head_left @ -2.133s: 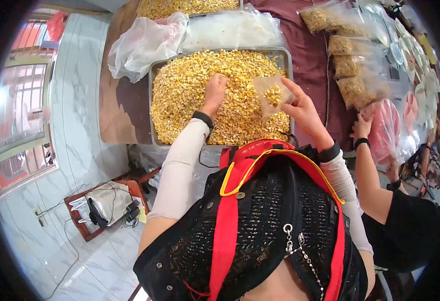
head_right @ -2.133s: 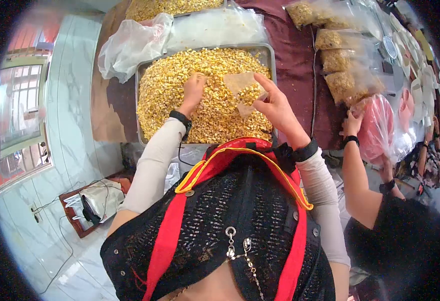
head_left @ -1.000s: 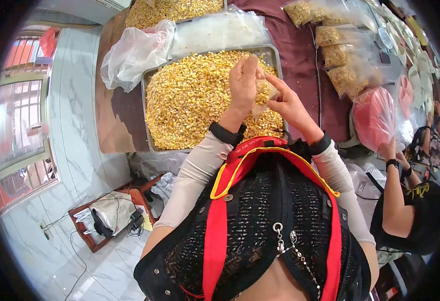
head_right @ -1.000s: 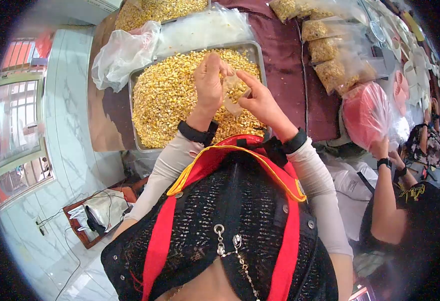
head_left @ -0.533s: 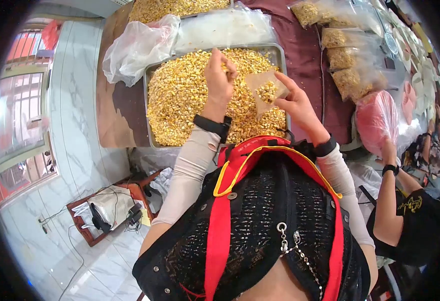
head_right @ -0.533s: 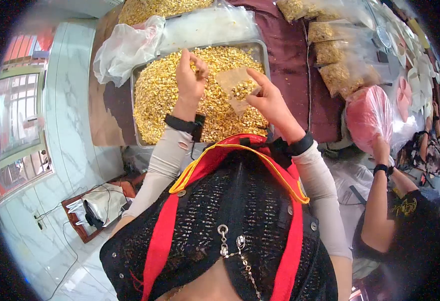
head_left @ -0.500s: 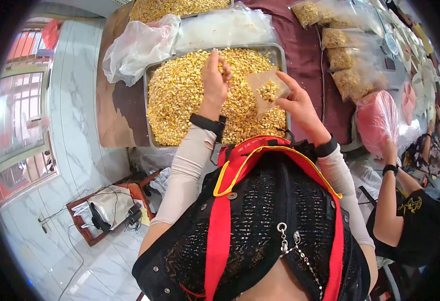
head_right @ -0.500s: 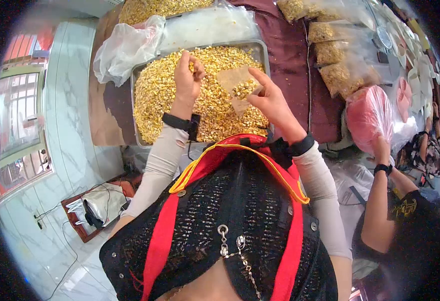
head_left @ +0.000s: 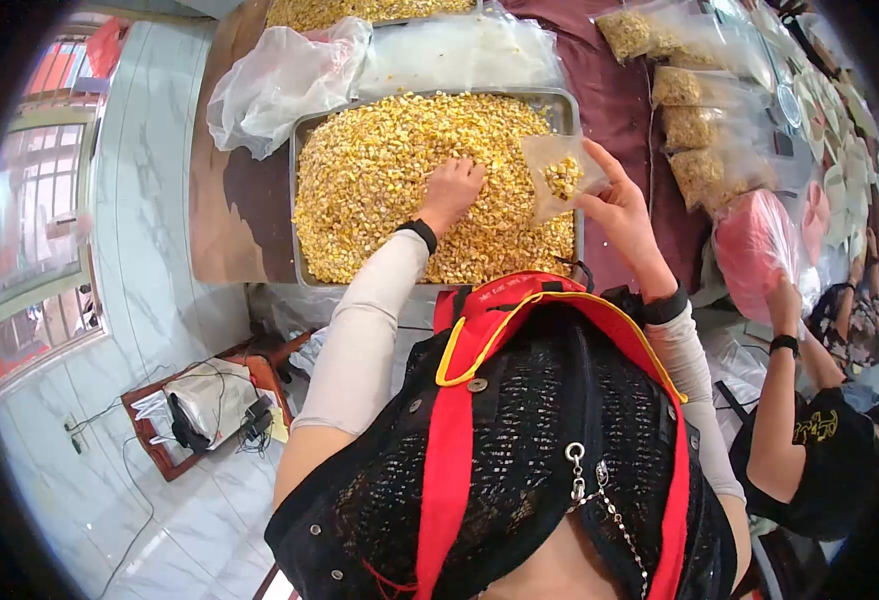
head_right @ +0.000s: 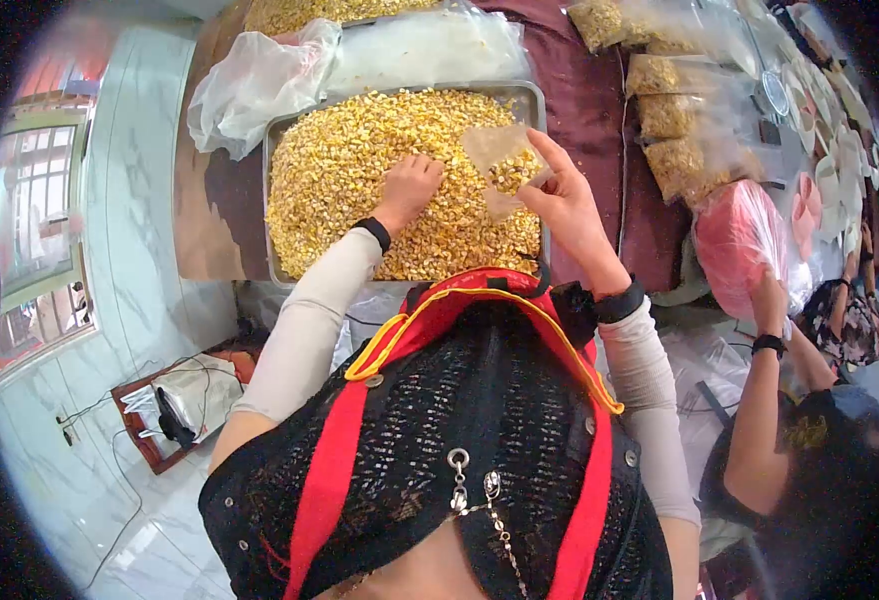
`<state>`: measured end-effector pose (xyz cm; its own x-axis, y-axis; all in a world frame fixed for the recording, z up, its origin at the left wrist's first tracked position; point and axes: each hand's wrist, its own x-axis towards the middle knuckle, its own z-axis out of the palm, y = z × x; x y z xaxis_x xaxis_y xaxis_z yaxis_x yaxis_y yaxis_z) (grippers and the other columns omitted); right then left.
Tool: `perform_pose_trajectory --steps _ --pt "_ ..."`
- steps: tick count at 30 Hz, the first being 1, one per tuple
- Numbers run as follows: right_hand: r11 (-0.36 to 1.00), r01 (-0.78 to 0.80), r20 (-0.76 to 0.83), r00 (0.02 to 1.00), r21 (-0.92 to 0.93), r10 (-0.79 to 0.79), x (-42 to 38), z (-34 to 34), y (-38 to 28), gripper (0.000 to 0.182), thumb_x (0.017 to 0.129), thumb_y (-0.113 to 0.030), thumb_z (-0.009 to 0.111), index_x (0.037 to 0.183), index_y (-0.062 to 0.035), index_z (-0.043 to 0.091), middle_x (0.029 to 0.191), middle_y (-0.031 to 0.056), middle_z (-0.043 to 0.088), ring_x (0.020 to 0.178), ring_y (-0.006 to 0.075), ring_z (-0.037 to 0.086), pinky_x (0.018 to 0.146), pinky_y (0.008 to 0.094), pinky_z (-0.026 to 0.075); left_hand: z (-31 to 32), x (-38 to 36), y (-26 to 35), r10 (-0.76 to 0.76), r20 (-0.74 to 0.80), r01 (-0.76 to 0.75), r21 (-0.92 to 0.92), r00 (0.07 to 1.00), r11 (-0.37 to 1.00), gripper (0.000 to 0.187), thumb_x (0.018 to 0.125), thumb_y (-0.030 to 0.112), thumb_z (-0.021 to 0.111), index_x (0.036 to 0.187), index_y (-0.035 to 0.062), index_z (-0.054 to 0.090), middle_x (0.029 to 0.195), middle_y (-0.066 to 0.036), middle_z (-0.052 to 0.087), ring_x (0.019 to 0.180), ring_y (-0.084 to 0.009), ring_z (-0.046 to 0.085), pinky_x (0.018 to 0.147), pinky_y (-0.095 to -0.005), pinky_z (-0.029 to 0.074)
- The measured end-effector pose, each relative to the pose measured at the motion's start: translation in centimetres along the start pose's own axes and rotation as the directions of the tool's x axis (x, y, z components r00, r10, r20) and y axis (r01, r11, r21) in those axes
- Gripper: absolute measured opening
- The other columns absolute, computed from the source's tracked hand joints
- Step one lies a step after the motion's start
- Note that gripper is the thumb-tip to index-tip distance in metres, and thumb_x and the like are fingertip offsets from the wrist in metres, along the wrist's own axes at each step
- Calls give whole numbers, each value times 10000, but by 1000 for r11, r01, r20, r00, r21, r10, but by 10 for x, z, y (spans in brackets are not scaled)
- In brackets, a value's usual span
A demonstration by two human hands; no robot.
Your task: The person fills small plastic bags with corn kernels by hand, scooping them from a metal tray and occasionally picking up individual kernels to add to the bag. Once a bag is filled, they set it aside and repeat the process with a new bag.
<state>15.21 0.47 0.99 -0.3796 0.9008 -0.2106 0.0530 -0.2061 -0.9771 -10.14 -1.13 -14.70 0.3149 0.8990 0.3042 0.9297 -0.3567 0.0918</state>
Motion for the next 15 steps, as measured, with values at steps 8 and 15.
perform_pose_trajectory --steps 8,15 --pt "1000 -16 46 999 10 15 0 7 -4 666 746 64 553 1356 -51 313 788 -26 553 676 25 489 616 163 385 -7 13 -20 -534 308 598 -593 787 539 185 862 232 510 926 58 510 819 -89 560 652 -213 580 565 -345 466" --pt "998 -1 79 997 -66 6 7 7 13 638 734 49 549 1332 -11 336 1077 61 511 710 56 499 652 196 423 -40 11 -26 -162 775 -21 -189 610 -982 186 879 250 483 877 66 508 655 -44 445 534 -132 417 419 -203 318"
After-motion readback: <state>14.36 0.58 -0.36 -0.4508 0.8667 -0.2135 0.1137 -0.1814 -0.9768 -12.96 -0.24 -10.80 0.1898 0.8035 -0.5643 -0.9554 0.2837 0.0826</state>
